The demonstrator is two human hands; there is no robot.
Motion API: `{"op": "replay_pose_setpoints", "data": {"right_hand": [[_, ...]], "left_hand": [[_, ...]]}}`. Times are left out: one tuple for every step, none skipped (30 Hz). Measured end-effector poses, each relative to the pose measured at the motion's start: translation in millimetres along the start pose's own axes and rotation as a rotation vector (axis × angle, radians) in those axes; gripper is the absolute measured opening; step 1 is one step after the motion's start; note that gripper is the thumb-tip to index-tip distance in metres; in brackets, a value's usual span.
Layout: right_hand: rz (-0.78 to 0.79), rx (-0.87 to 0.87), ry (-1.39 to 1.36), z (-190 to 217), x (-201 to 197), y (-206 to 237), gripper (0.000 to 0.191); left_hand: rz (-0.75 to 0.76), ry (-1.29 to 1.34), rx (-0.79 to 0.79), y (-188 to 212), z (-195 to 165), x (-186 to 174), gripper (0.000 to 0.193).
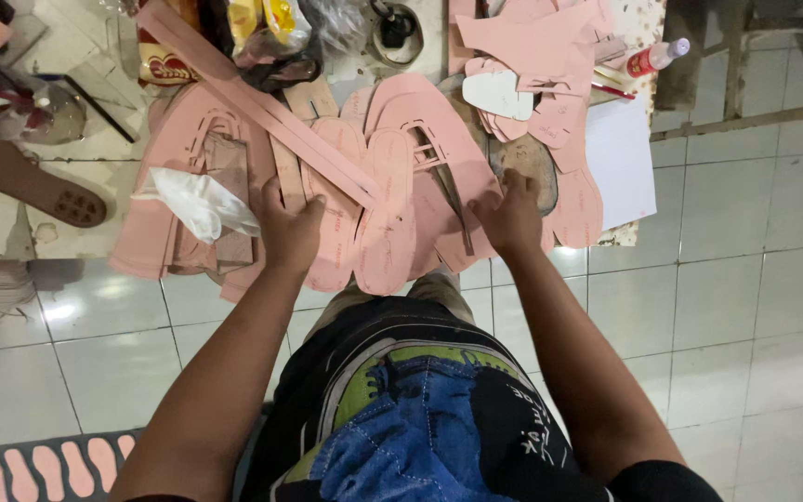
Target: The person holds pink paper shoe pattern pieces on a black cutting mat and traces around them with a pen, repositioning each piece to trace multiple outlines. They then move to a work table, sort through stacks of pink pattern pieces, and place them in piles.
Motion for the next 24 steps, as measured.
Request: {"op": "replay_pose_setpoints", "data": {"right_hand": [[0.089,0.058,-0.031,-6.1,4.2,-1.0,0.072],[0.179,0.114,-0.062,-11.2,8.9,-0.7,0.073],[0.272,0.167,-0.092,-14.6,15.3,0.8,0.073],[0.281,0.171,-0.101,-14.1,17.2,2.5,0.072],[0.290,0.174,-0.111,-13.1,19.7,6.0,0.071],[0.298,0.175,-0.121,-11.9,22.7,8.0,0.070],[0.346,0.177,-0.137,-10.2,28.9,9.4,0.066],[0.393,0.179,-0.153,-8.7,35.4,11.7,0.063],[0.440,0.182,-0.168,-5.4,40.7,14.2,0.060],[0.384,0.093,-0.103,0.9,39.4,15.0,0.056],[0.328,0.005,-0.036,5.2,39.0,19.4,0.053],[0.272,-0.083,0.029,12.6,36.8,23.5,0.049],[0.261,-0.088,0.017,15.3,37.4,26.9,0.054],[0.250,-0.092,0.004,18.3,37.8,30.0,0.058],[0.241,-0.095,-0.008,20.9,37.6,32.1,0.062],[0.245,-0.058,-0.053,20.5,37.9,32.4,0.063],[0.247,-0.020,-0.098,19.8,38.1,31.1,0.064],[0.248,0.016,-0.144,18.5,37.9,28.9,0.064],[0.327,0.066,-0.142,15.6,42.8,27.6,0.057],[0.405,0.117,-0.140,11.8,47.9,26.6,0.051],[0.484,0.167,-0.136,8.1,53.5,27.2,0.047],[0.451,0.139,-0.258,11.2,53.8,25.2,0.045],[0.417,0.111,-0.379,13.8,54.3,24.5,0.044],[0.382,0.083,-0.499,15.8,54.3,23.5,0.044]], "left_hand": [[0.058,0.106,-0.110,-0.9,7.1,4.2,0.058],[0.061,0.153,-0.103,-1.4,6.0,5.2,0.053],[0.062,0.201,-0.097,-1.7,5.1,5.8,0.049],[0.060,0.248,-0.091,-2.0,4.3,5.5,0.046],[0.067,0.240,-0.117,-2.8,5.4,7.3,0.048],[0.073,0.233,-0.142,-4.1,6.1,11.0,0.051],[0.080,0.226,-0.168,-4.5,7.1,14.2,0.053],[0.051,0.101,-0.124,-4.1,4.7,13.4,0.054],[0.023,-0.023,-0.079,-3.6,1.9,12.5,0.055],[-0.004,-0.147,-0.033,-3.8,-1.5,11.2,0.056],[-0.037,-0.178,0.045,-2.0,-6.1,11.0,0.055],[-0.069,-0.211,0.122,1.2,-10.0,10.7,0.054],[-0.100,-0.244,0.201,4.5,-14.6,10.1,0.053],[-0.074,-0.207,0.135,5.2,-9.1,11.7,0.053],[-0.047,-0.171,0.067,7.2,-3.2,14.0,0.053],[-0.018,-0.135,-0.002,10.3,2.9,16.7,0.053],[0.000,-0.103,0.023,14.0,2.5,18.7,0.052],[0.016,-0.071,0.048,17.5,2.0,19.6,0.052],[0.032,-0.039,0.073,19.4,1.3,20.0,0.052],[0.061,-0.074,0.026,19.3,5.7,21.9,0.049],[0.089,-0.109,-0.021,18.7,10.2,23.3,0.046],[0.117,-0.144,-0.070,18.4,15.1,24.1,0.042],[0.114,-0.174,-0.029,18.0,13.7,23.1,0.044],[0.110,-0.204,0.014,17.1,12.0,22.8,0.045]]}}
Point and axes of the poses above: each hand's wrist, its own y-axis away from the middle knuckle, its own x-axis out of the palm, z = x × y, the point moved 7 cm from there along -y, towards the middle knuckle, and after that the axes turned 2 degrees about -x, right-handed, at the moved point
